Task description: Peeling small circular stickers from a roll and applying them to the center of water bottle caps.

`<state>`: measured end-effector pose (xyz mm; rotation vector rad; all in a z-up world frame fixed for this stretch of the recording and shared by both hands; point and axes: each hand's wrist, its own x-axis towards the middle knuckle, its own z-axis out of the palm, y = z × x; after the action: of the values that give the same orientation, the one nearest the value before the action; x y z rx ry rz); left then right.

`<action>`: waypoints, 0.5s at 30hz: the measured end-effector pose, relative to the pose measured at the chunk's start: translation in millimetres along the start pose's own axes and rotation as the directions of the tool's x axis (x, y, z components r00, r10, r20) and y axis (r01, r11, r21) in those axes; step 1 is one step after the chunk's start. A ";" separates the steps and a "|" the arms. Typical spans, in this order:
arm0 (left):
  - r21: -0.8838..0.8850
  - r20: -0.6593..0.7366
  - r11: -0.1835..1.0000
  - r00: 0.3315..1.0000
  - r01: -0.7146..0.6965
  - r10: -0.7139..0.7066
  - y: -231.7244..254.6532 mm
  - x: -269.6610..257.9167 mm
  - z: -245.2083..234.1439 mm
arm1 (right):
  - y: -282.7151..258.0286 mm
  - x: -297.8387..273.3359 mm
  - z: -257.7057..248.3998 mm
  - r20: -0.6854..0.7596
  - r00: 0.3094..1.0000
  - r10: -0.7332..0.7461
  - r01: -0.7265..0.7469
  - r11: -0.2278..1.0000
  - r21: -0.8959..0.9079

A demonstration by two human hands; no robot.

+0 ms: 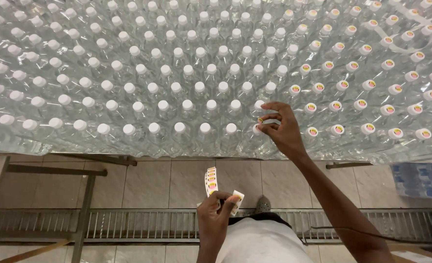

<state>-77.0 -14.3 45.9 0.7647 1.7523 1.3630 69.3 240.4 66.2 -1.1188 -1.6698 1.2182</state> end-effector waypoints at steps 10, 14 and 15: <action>0.106 0.072 0.994 0.997 -0.038 0.030 -11.1 21.2 -34.1 | 13.1 -12.2 10.7 0.093 0.934 -0.345 0.354 0.859 -0.370; 0.091 0.113 0.995 0.993 -0.051 0.040 -11.0 26.2 -46.6 | 18.7 -21.8 24.4 0.091 0.860 -0.502 0.473 0.717 -0.513; 0.070 0.128 0.997 0.991 -0.034 0.025 -9.8 27.1 -49.9 | 20.4 -20.5 26.6 0.028 0.855 -0.518 0.465 0.742 -0.483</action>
<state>-133.7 -19.5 37.1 0.9005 1.7038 1.2474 55.4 216.5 38.2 -0.8953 -2.0678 0.4027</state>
